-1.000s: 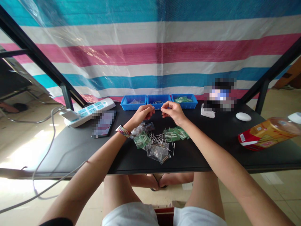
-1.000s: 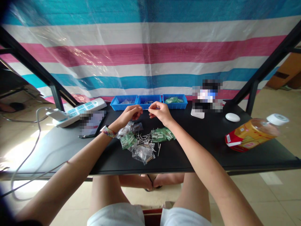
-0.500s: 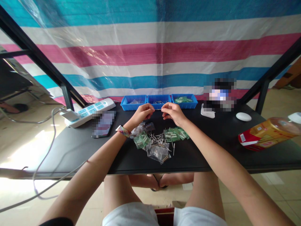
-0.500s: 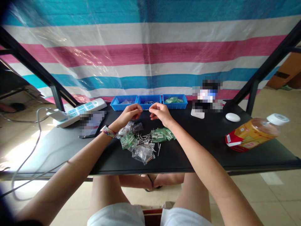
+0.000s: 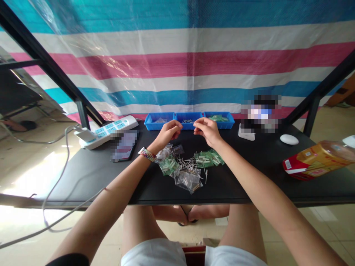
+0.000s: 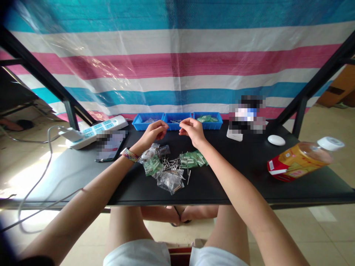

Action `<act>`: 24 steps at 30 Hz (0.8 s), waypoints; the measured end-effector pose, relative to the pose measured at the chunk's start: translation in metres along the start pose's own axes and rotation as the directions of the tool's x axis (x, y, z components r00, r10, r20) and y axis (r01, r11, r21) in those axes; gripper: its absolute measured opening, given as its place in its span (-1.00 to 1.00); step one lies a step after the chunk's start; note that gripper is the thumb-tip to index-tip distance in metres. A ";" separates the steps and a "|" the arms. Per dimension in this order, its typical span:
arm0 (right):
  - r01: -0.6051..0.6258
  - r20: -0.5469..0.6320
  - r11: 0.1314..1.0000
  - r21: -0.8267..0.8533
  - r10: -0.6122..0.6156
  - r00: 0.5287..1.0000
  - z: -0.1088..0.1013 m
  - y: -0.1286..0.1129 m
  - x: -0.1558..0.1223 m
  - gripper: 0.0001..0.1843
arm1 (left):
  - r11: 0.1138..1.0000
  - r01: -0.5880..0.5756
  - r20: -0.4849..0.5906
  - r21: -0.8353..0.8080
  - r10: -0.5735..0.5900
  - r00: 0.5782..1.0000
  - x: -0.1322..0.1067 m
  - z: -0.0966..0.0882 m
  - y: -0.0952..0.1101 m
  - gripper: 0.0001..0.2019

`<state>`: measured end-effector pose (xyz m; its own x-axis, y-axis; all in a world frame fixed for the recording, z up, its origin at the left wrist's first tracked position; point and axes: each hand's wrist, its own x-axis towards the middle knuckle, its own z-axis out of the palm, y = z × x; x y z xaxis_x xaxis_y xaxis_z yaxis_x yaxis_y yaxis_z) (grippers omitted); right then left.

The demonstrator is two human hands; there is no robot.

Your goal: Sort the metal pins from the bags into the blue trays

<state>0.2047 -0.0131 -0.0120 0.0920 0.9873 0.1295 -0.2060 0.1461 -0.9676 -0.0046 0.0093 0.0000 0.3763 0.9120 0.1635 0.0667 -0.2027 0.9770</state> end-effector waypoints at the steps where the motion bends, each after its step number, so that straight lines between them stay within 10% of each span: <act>1: 0.009 -0.036 1.000 -0.002 -0.009 0.999 -0.001 0.001 0.002 -0.68 | 1.000 -0.002 -0.011 -0.009 0.002 1.000 0.000 0.000 0.000 -0.77; 6: 0.087 -0.048 0.953 -0.289 -0.105 0.993 -0.010 0.005 0.004 -0.69 | 0.999 -0.011 -0.039 -0.030 0.010 0.999 0.001 -0.001 -0.001 -0.76; 15: 0.558 0.604 0.567 -0.606 -0.129 0.787 0.019 0.014 -0.030 -0.68 | 1.000 -0.025 -0.051 -0.007 0.024 0.998 0.001 -0.001 -0.002 -0.79; 19: 0.599 0.626 0.440 -0.669 -0.101 0.773 0.021 0.019 -0.036 -0.76 | 1.000 -0.014 -0.047 0.007 0.014 0.999 0.000 0.000 -0.001 -0.78; 24: 0.585 0.630 0.485 -0.650 -0.086 0.771 0.014 0.016 -0.028 -0.88 | 1.000 -0.008 -0.029 0.015 0.008 1.000 0.001 0.001 -0.003 -0.80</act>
<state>0.1853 -0.0378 -0.0280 -0.5256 0.7885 0.3195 0.5871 0.6080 -0.5345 -0.0040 0.0105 -0.0033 0.3503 0.9201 0.1753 0.0779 -0.2152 0.9735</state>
